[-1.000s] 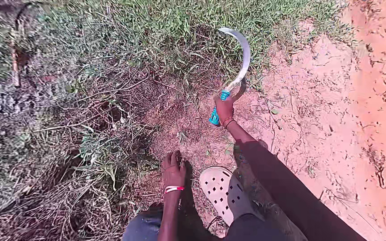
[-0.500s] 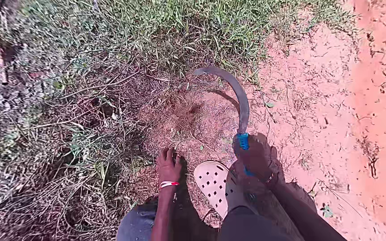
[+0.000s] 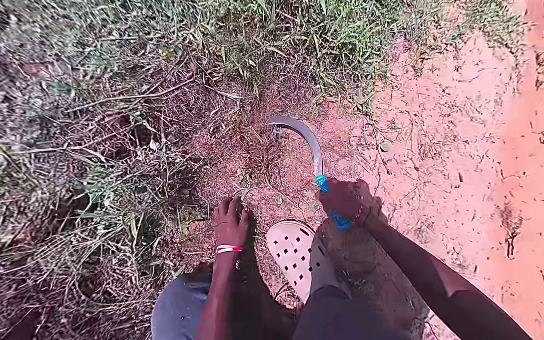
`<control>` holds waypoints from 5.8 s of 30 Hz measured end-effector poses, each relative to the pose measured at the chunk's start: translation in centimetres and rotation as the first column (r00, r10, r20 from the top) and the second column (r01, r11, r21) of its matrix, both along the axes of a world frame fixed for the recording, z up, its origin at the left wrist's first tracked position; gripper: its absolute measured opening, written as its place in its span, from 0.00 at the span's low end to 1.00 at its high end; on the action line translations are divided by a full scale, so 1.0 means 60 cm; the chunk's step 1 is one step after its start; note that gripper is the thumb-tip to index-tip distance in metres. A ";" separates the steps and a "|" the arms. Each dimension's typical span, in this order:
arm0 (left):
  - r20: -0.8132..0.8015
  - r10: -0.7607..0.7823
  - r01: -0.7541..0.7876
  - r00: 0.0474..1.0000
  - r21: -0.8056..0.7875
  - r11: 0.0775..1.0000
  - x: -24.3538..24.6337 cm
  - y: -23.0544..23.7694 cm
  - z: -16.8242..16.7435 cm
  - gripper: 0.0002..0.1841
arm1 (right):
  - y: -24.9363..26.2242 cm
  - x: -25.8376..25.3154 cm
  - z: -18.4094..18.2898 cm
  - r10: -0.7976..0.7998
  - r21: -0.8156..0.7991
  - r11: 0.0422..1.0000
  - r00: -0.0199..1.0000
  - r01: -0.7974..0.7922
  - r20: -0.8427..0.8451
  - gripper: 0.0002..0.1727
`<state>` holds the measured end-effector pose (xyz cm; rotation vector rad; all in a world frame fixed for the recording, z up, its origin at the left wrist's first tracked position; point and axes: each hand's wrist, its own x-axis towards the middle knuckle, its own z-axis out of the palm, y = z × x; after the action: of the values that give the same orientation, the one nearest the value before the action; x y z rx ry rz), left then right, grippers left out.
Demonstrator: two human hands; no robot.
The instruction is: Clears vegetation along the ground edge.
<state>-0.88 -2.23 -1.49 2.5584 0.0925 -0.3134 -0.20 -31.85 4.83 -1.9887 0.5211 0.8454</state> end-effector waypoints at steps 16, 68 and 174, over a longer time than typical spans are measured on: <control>-0.075 -0.015 0.018 0.997 0.050 0.999 -0.001 -0.003 0.009 0.26 | 0.044 0.103 0.113 -0.598 0.429 0.789 0.389 0.440 0.701 0.24; -0.052 0.346 -0.333 0.937 0.171 0.927 0.041 0.111 0.083 0.26 | -0.012 -0.107 -0.060 -0.459 -0.022 0.867 0.816 0.498 0.350 0.25; -0.315 -0.617 0.674 0.721 0.116 0.729 0.002 -0.459 0.075 0.18 | -0.163 -0.305 -0.104 -0.122 -0.537 0.743 0.869 0.400 0.479 0.24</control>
<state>-0.76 -29.78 3.02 2.6717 -0.7476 -0.9539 -18.49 -41.64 -1.42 -2.5187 0.8907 0.0210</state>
